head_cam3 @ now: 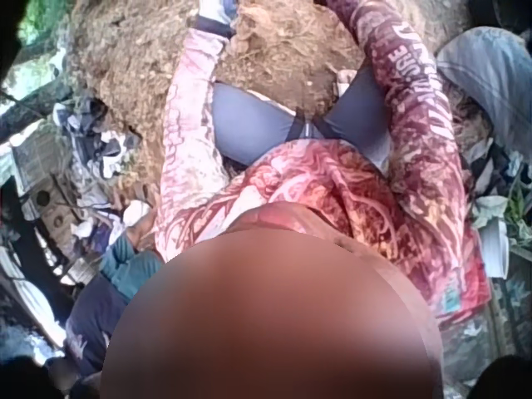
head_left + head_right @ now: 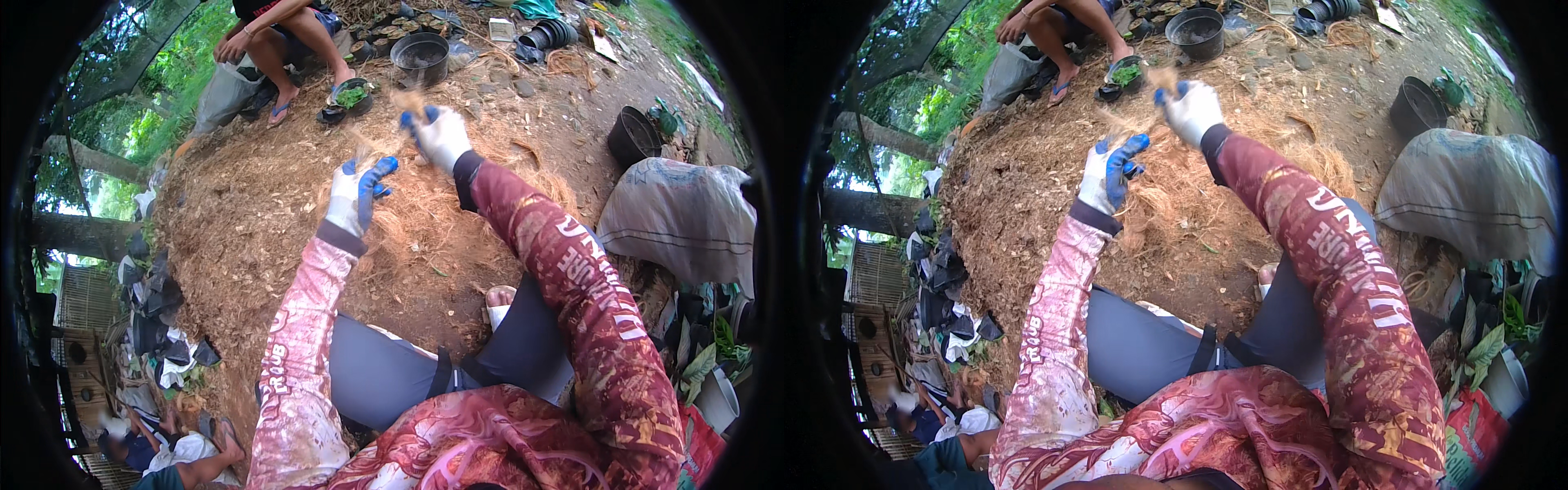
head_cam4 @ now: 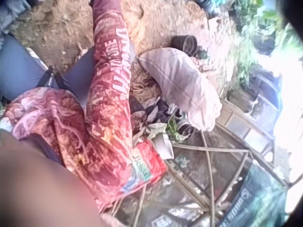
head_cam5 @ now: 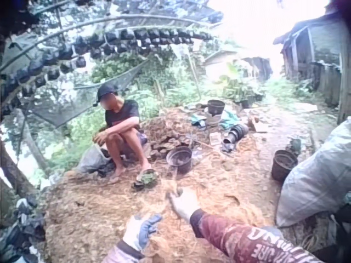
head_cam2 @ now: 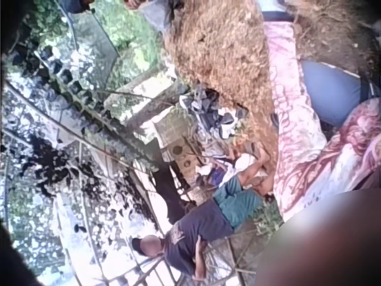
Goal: The person sits on the ground and repeatedly pulls apart coconut husk fibers by hand, separating strands and placing them into a pile. Another person is visible nearby tending to plants.
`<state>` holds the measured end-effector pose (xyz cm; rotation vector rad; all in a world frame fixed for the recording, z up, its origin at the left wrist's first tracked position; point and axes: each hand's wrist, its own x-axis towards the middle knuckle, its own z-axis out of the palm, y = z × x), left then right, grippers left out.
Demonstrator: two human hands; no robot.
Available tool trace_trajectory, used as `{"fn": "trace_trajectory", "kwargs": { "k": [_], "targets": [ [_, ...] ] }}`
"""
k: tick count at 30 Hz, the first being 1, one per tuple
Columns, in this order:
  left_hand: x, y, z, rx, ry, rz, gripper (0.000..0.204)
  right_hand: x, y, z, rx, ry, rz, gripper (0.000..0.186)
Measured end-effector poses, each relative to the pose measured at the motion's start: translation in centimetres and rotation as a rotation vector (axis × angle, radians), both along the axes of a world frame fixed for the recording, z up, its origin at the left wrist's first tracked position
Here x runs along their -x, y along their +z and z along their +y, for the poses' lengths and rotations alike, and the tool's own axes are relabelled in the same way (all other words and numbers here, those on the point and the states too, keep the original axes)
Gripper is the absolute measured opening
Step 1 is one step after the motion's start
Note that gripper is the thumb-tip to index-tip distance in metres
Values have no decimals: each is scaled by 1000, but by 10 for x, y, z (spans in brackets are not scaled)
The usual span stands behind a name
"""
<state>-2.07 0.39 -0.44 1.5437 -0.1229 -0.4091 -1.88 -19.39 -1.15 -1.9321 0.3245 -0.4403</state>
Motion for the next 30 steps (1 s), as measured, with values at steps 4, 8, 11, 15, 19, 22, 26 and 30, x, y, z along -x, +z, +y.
{"fn": "trace_trajectory", "kwargs": {
  "k": [4,8,11,15,19,22,26,30],
  "targets": [
    [4,2,14,119,32,40,31,-6,12,-54,-368,-76,27,29],
    [1,0,22,121,13,58,29,5,9,-55,-337,364,77,42],
    [0,-4,16,143,-60,-1,29,12,4,-26,-97,529,176,51],
    [1,-5,6,69,-2,-4,32,13,3,-5,228,573,-43,37],
    [-1,-11,1,151,15,59,39,9,-2,-1,354,489,-124,35],
    [-4,-13,-3,179,79,72,41,2,-5,1,425,398,-57,37],
    [-7,-14,-9,187,148,130,51,3,-9,11,455,264,-133,37],
    [-4,-15,-14,174,167,174,43,3,-10,4,491,161,-171,32]
  ]
}}
